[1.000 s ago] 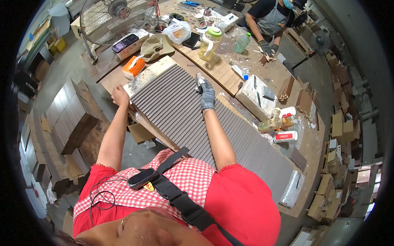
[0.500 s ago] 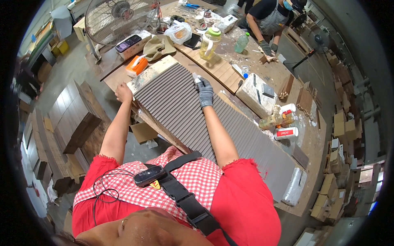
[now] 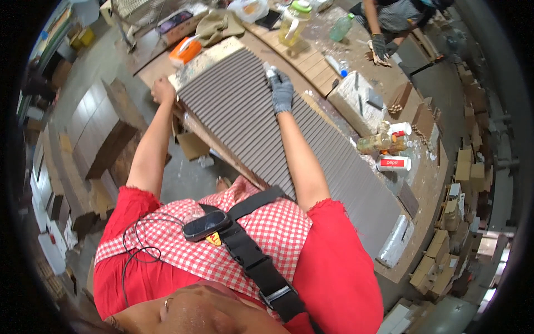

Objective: The person wipes individual slats of a wooden venetian blind panel by hand. The person handles a small cleaning block to rub across the surface of the slats, then turns the blind panel over to clean the other side.

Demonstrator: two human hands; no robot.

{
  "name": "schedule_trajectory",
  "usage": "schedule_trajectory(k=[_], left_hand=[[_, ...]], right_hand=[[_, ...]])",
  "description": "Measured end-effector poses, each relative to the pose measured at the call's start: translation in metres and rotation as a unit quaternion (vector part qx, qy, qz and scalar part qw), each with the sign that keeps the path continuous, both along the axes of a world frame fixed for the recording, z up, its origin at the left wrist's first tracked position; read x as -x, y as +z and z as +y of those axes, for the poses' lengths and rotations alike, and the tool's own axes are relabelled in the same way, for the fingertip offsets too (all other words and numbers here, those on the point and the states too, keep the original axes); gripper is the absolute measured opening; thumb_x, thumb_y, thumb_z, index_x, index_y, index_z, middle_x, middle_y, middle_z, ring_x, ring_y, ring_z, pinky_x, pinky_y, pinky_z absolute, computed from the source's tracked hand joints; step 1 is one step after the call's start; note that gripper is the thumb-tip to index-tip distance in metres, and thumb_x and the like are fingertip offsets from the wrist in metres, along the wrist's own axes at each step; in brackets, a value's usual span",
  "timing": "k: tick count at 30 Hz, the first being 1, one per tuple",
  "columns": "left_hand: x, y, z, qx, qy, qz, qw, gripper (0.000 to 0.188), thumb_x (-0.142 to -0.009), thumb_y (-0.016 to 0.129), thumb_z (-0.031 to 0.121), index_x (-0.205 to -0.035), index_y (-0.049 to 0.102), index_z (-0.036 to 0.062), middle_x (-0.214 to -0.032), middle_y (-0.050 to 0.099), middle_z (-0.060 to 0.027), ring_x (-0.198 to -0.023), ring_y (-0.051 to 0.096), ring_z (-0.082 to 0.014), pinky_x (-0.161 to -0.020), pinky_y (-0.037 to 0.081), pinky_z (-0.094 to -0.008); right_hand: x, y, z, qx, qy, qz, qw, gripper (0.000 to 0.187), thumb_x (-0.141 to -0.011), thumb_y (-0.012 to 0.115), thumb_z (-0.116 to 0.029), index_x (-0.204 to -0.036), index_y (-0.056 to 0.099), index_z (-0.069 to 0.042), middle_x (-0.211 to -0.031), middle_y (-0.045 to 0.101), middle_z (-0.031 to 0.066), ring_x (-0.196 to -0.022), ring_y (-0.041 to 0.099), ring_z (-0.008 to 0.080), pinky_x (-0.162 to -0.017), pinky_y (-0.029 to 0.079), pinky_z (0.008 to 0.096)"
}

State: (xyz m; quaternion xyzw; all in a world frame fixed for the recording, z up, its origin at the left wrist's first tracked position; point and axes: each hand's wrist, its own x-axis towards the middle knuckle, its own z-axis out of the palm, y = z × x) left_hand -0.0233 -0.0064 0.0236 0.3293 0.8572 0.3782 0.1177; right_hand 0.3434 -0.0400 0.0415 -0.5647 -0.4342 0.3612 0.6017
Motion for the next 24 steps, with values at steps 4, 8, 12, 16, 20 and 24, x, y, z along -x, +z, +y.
schedule_trajectory(k=[4, 8, 12, 16, 20, 24], left_hand=[[0.014, -0.019, 0.014, -0.005, 0.025, 0.004, 1.000, 0.043, -0.089, 0.046, 0.042, -0.112, 0.063, 0.0103, -0.123, 0.055, -0.0196, -0.119, 0.045, -0.0368, -0.099, 0.033, -0.0508], [0.026, -0.009, 0.017, -0.025, 0.012, -0.013, 1.000, 0.042, -0.089, 0.046, 0.042, -0.111, 0.064, 0.0100, -0.123, 0.055, -0.0201, -0.119, 0.044, -0.0373, -0.099, 0.033, -0.0504], [0.014, 0.020, 0.028, -0.056, -0.015, -0.018, 0.998, 0.044, -0.089, 0.046, 0.043, -0.110, 0.064, 0.0092, -0.123, 0.054, -0.0214, -0.119, 0.044, -0.0376, -0.099, 0.033, -0.0510], [0.010, 0.015, 0.036, -0.071, -0.012, -0.012, 0.997, 0.045, -0.088, 0.045, 0.044, -0.110, 0.064, 0.0091, -0.123, 0.054, -0.0214, -0.118, 0.045, -0.0380, -0.099, 0.034, -0.0515], [0.010, 0.019, 0.035, -0.070, -0.024, -0.020, 0.997, 0.045, -0.088, 0.045, 0.044, -0.109, 0.065, 0.0094, -0.123, 0.054, -0.0212, -0.119, 0.044, -0.0383, -0.100, 0.033, -0.0521], [-0.005, 0.021, 0.037, -0.075, -0.029, -0.022, 0.997, 0.044, -0.088, 0.045, 0.044, -0.108, 0.065, 0.0107, -0.122, 0.054, -0.0210, -0.120, 0.043, -0.0382, -0.101, 0.032, -0.0521]], right_hand=[[0.020, 0.000, -0.003, 0.025, 0.029, 0.035, 0.999, 0.026, -0.089, 0.064, -0.012, -0.113, 0.064, -0.003, -0.089, 0.065, 0.0021, -0.073, 0.053, 0.0082, -0.069, 0.046, 0.0222], [0.037, 0.017, -0.012, 0.004, 0.013, -0.007, 1.000, 0.023, -0.089, 0.063, -0.012, -0.111, 0.065, -0.004, -0.089, 0.064, 0.0024, -0.071, 0.054, 0.0086, -0.068, 0.047, 0.0222], [0.039, 0.049, -0.015, 0.003, -0.006, -0.072, 0.997, 0.025, -0.088, 0.065, -0.013, -0.110, 0.064, -0.001, -0.096, 0.068, 0.0069, -0.077, 0.060, 0.0133, -0.077, 0.050, 0.0236], [0.073, 0.063, -0.030, -0.099, 0.140, -0.280, 0.945, 0.024, -0.083, 0.068, -0.016, -0.105, 0.068, -0.007, -0.100, 0.060, 0.0128, -0.092, 0.060, 0.0236, -0.083, 0.051, 0.0311], [0.134, 0.079, -0.059, -0.127, 0.256, -0.330, 0.900, 0.027, -0.078, 0.072, -0.023, -0.102, 0.070, -0.010, -0.096, 0.060, 0.0119, -0.093, 0.058, 0.0266, -0.087, 0.047, 0.0355], [0.154, 0.080, -0.069, -0.214, 0.268, -0.377, 0.860, 0.025, -0.075, 0.070, -0.016, -0.099, 0.071, -0.009, -0.092, 0.061, 0.0134, -0.092, 0.056, 0.0300, -0.088, 0.045, 0.0380]])
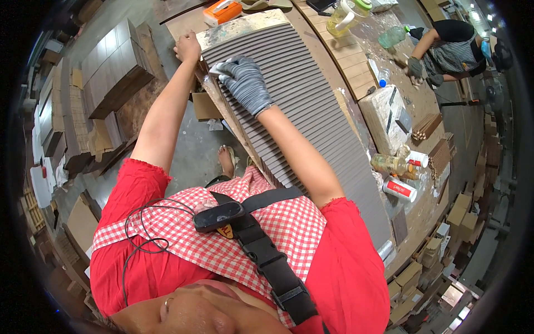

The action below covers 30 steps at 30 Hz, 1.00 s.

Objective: The person wipes individual slats of a wooden venetian blind panel by hand. The person handles a small cleaning block to rub across the surface of the slats, then turns the blind panel over to clean the other side.

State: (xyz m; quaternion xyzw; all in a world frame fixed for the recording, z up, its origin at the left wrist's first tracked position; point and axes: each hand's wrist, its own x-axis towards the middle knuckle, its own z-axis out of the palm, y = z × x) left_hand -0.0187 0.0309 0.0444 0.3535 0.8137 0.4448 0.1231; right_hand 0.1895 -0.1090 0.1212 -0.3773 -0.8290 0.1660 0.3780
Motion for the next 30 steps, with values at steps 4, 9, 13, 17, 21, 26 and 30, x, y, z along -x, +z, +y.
schedule_trajectory(k=[4, 9, 13, 17, 21, 26, 30], left_hand=[[-0.005, -0.001, -0.003, -0.004, -0.002, -0.007, 1.000, 0.042, -0.088, 0.045, 0.043, -0.108, 0.065, 0.0116, -0.122, 0.054, -0.0205, -0.120, 0.043, -0.0384, -0.101, 0.032, -0.0516], [-0.014, -0.003, 0.003, 0.000, 0.002, -0.002, 1.000, 0.041, -0.088, 0.046, 0.043, -0.107, 0.066, 0.0120, -0.121, 0.055, -0.0203, -0.119, 0.044, -0.0382, -0.100, 0.032, -0.0515], [-0.028, -0.001, 0.013, -0.013, -0.021, 0.000, 1.000, 0.042, -0.088, 0.047, 0.043, -0.107, 0.066, 0.0113, -0.120, 0.056, -0.0196, -0.117, 0.046, -0.0383, -0.099, 0.034, -0.0527], [-0.051, 0.009, 0.013, 0.025, -0.020, 0.033, 0.999, 0.043, -0.088, 0.049, 0.045, -0.109, 0.066, 0.0117, -0.117, 0.061, -0.0148, -0.114, 0.049, -0.0390, -0.094, 0.037, -0.0553], [-0.059, 0.033, 0.000, 0.019, -0.014, 0.011, 1.000, 0.045, -0.089, 0.047, 0.046, -0.112, 0.064, 0.0108, -0.121, 0.058, -0.0163, -0.117, 0.046, -0.0386, -0.097, 0.036, -0.0527], [-0.082, 0.048, -0.008, 0.020, -0.027, 0.004, 0.999, 0.046, -0.092, 0.043, 0.047, -0.114, 0.062, 0.0111, -0.125, 0.055, -0.0161, -0.120, 0.044, -0.0363, -0.099, 0.032, -0.0503], [-0.083, 0.055, -0.008, 0.011, -0.033, -0.002, 0.999, 0.047, -0.092, 0.043, 0.048, -0.112, 0.062, 0.0103, -0.123, 0.055, -0.0163, -0.118, 0.044, -0.0365, -0.098, 0.033, -0.0509]], right_hand=[[0.000, 0.003, -0.005, -0.001, 0.006, -0.032, 0.999, 0.023, -0.074, 0.069, -0.013, -0.097, 0.070, -0.009, -0.089, 0.061, 0.0134, -0.088, 0.056, 0.0311, -0.085, 0.045, 0.0402], [-0.026, 0.004, 0.002, 0.003, -0.073, -0.059, 0.996, 0.023, -0.076, 0.069, -0.014, -0.098, 0.072, -0.010, -0.092, 0.061, 0.0151, -0.090, 0.056, 0.0300, -0.087, 0.045, 0.0377], [-0.033, 0.009, 0.003, -0.030, -0.066, -0.046, 0.996, 0.020, -0.077, 0.068, -0.017, -0.095, 0.072, -0.012, -0.092, 0.061, 0.0140, -0.092, 0.055, 0.0298, -0.088, 0.045, 0.0391], [-0.038, 0.021, -0.008, -0.030, -0.022, -0.053, 0.998, 0.017, -0.074, 0.064, -0.017, -0.088, 0.070, -0.010, -0.089, 0.059, 0.0140, -0.091, 0.054, 0.0304, -0.087, 0.043, 0.0398], [-0.061, 0.038, -0.005, 0.022, 0.000, -0.010, 1.000, 0.017, -0.073, 0.068, -0.016, -0.088, 0.071, -0.010, -0.090, 0.057, 0.0148, -0.091, 0.053, 0.0320, -0.086, 0.043, 0.0405], [-0.106, 0.046, -0.002, 0.015, -0.057, -0.020, 0.998, 0.023, -0.072, 0.069, -0.012, -0.096, 0.072, -0.012, -0.095, 0.057, 0.0144, -0.093, 0.053, 0.0323, -0.087, 0.043, 0.0405], [-0.134, 0.048, 0.013, 0.005, -0.082, 0.022, 0.996, 0.026, -0.072, 0.068, -0.007, -0.097, 0.072, -0.013, -0.096, 0.056, 0.0168, -0.093, 0.053, 0.0322, -0.087, 0.044, 0.0401]])
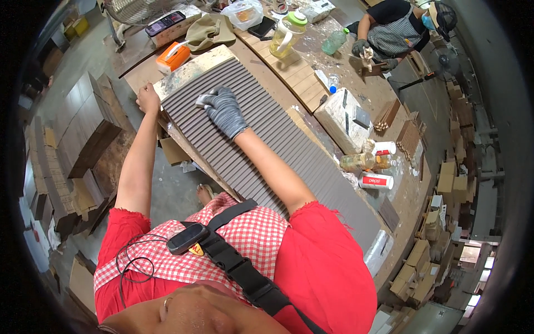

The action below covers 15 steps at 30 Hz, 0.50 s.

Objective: The person wipes individual slats of a wooden venetian blind panel by hand. The person handles a small cleaning block to rub across the surface of the slats, then turns the blind panel over to clean the other side.

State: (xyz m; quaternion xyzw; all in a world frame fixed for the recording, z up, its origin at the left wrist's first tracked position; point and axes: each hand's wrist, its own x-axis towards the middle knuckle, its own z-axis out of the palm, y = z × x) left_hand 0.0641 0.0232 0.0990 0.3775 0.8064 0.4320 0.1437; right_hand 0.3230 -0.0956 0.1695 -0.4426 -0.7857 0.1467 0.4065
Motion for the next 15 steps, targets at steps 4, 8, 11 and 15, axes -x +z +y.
schedule_trajectory(k=[4, 8, 11, 15], left_hand=[[0.005, 0.000, -0.004, 0.000, 0.014, 0.013, 1.000, 0.047, -0.092, 0.043, 0.048, -0.112, 0.062, 0.0101, -0.123, 0.056, -0.0162, -0.118, 0.045, -0.0366, -0.097, 0.034, -0.0511], [0.013, -0.002, -0.011, 0.009, 0.021, 0.025, 0.999, 0.046, -0.091, 0.043, 0.046, -0.113, 0.062, 0.0100, -0.121, 0.057, -0.0173, -0.117, 0.046, -0.0371, -0.097, 0.035, -0.0516], [0.009, -0.001, -0.003, -0.004, 0.011, 0.017, 1.000, 0.045, -0.091, 0.044, 0.045, -0.112, 0.063, 0.0105, -0.123, 0.056, -0.0182, -0.118, 0.046, -0.0378, -0.098, 0.034, -0.0508], [0.020, -0.006, 0.001, -0.010, 0.005, 0.011, 1.000, 0.044, -0.090, 0.046, 0.045, -0.109, 0.065, 0.0097, -0.121, 0.057, -0.0189, -0.118, 0.046, -0.0373, -0.099, 0.034, -0.0502]], right_hand=[[-0.029, 0.010, 0.016, -0.011, -0.063, -0.039, 0.997, 0.023, -0.072, 0.068, -0.004, -0.094, 0.072, -0.010, -0.091, 0.057, 0.0153, -0.092, 0.054, 0.0305, -0.087, 0.045, 0.0385], [-0.058, -0.005, 0.043, 0.006, -0.126, -0.030, 0.992, 0.022, -0.075, 0.069, -0.005, -0.096, 0.072, -0.007, -0.091, 0.060, 0.0127, -0.087, 0.055, 0.0271, -0.086, 0.046, 0.0352], [-0.084, -0.014, 0.072, -0.030, -0.174, -0.048, 0.983, 0.016, -0.073, 0.071, -0.010, -0.089, 0.073, -0.008, -0.086, 0.062, 0.0136, -0.086, 0.057, 0.0287, -0.082, 0.046, 0.0363], [-0.098, -0.014, 0.085, -0.024, -0.211, -0.088, 0.973, 0.019, -0.075, 0.068, -0.009, -0.093, 0.073, -0.010, -0.086, 0.063, 0.0155, -0.086, 0.058, 0.0291, -0.082, 0.046, 0.0372]])
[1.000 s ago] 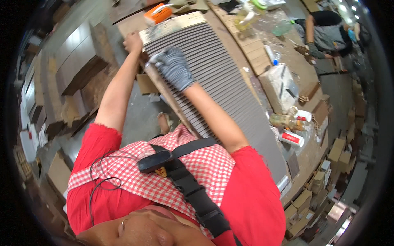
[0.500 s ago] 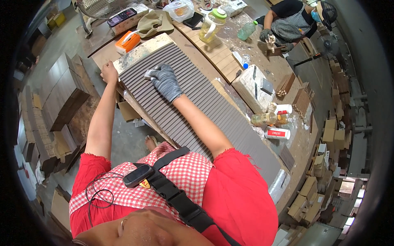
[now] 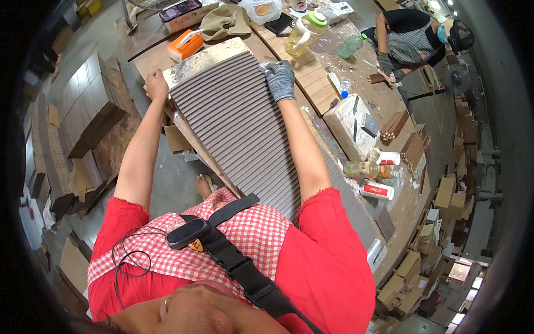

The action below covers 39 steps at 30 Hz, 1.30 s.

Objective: The person wipes individual slats of a wooden venetian blind panel by hand. The person handles a small cleaning block to rub across the surface of the slats, then turns the blind panel over to clean the other side.

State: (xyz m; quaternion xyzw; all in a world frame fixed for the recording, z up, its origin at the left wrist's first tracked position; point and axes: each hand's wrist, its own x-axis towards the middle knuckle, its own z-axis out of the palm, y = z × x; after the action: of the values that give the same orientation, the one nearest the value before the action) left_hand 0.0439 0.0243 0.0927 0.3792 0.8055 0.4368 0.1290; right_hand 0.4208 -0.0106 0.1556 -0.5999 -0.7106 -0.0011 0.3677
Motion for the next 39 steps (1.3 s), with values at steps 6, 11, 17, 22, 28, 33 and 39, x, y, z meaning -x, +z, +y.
schedule_trajectory(k=[6, 11, 17, 22, 28, 33, 39], left_hand=[[0.007, -0.009, 0.000, 0.000, 0.008, -0.002, 1.000, 0.045, -0.089, 0.046, 0.045, -0.110, 0.064, 0.0095, -0.120, 0.058, -0.0186, -0.117, 0.046, -0.0376, -0.099, 0.034, -0.0507], [0.000, -0.011, 0.003, -0.019, -0.008, -0.006, 1.000, 0.045, -0.089, 0.046, 0.045, -0.110, 0.064, 0.0091, -0.120, 0.057, -0.0184, -0.117, 0.046, -0.0376, -0.099, 0.034, -0.0509], [0.009, -0.015, -0.005, -0.006, -0.001, -0.016, 1.000, 0.045, -0.088, 0.045, 0.044, -0.109, 0.065, 0.0090, -0.121, 0.057, -0.0186, -0.118, 0.046, -0.0383, -0.099, 0.033, -0.0511], [0.023, -0.027, -0.011, -0.008, 0.011, -0.012, 1.000, 0.045, -0.087, 0.046, 0.043, -0.108, 0.065, 0.0088, -0.120, 0.057, -0.0206, -0.117, 0.046, -0.0399, -0.099, 0.033, -0.0516], [0.019, -0.030, -0.012, -0.021, 0.008, -0.015, 1.000, 0.042, -0.087, 0.047, 0.041, -0.106, 0.065, 0.0088, -0.119, 0.058, -0.0202, -0.116, 0.047, -0.0392, -0.099, 0.034, -0.0519], [0.023, -0.034, -0.010, -0.023, 0.005, -0.012, 1.000, 0.041, -0.087, 0.047, 0.041, -0.106, 0.065, 0.0092, -0.118, 0.058, -0.0203, -0.116, 0.047, -0.0392, -0.099, 0.034, -0.0522], [0.027, -0.036, -0.013, -0.022, 0.007, -0.018, 1.000, 0.041, -0.087, 0.047, 0.041, -0.105, 0.065, 0.0089, -0.118, 0.058, -0.0214, -0.117, 0.046, -0.0398, -0.099, 0.033, -0.0525]], right_hand=[[-0.012, -0.014, 0.021, 0.013, -0.036, -0.043, 0.998, 0.019, -0.078, 0.069, -0.013, -0.095, 0.072, -0.007, -0.084, 0.063, 0.0164, -0.081, 0.059, 0.0283, -0.078, 0.047, 0.0364], [-0.015, -0.030, 0.019, 0.038, 0.009, 0.173, 0.984, 0.023, -0.077, 0.072, -0.017, -0.093, 0.071, 0.000, -0.081, 0.067, 0.0191, -0.074, 0.064, 0.0292, -0.072, 0.049, 0.0353], [0.045, -0.032, -0.021, 0.048, -0.020, 0.113, 0.992, 0.020, -0.076, 0.069, -0.016, -0.093, 0.073, -0.006, -0.087, 0.059, 0.0194, -0.084, 0.057, 0.0332, -0.082, 0.045, 0.0389], [0.111, -0.017, -0.073, 0.058, 0.009, 0.058, 0.997, 0.022, -0.076, 0.069, -0.016, -0.096, 0.072, -0.008, -0.087, 0.058, 0.0178, -0.088, 0.051, 0.0323, -0.084, 0.042, 0.0400], [0.169, -0.011, -0.118, 0.072, 0.146, 0.075, 0.984, 0.022, -0.077, 0.070, -0.017, -0.096, 0.073, -0.008, -0.085, 0.058, 0.0154, -0.086, 0.052, 0.0288, -0.082, 0.043, 0.0379], [0.205, -0.013, -0.145, 0.079, 0.218, 0.069, 0.970, 0.023, -0.074, 0.070, -0.010, -0.097, 0.072, -0.007, -0.095, 0.055, 0.0170, -0.091, 0.053, 0.0297, -0.086, 0.044, 0.0380], [0.209, -0.019, -0.151, 0.058, 0.247, 0.084, 0.963, 0.025, -0.072, 0.068, -0.005, -0.097, 0.072, -0.010, -0.091, 0.057, 0.0160, -0.090, 0.053, 0.0308, -0.083, 0.045, 0.0381]])
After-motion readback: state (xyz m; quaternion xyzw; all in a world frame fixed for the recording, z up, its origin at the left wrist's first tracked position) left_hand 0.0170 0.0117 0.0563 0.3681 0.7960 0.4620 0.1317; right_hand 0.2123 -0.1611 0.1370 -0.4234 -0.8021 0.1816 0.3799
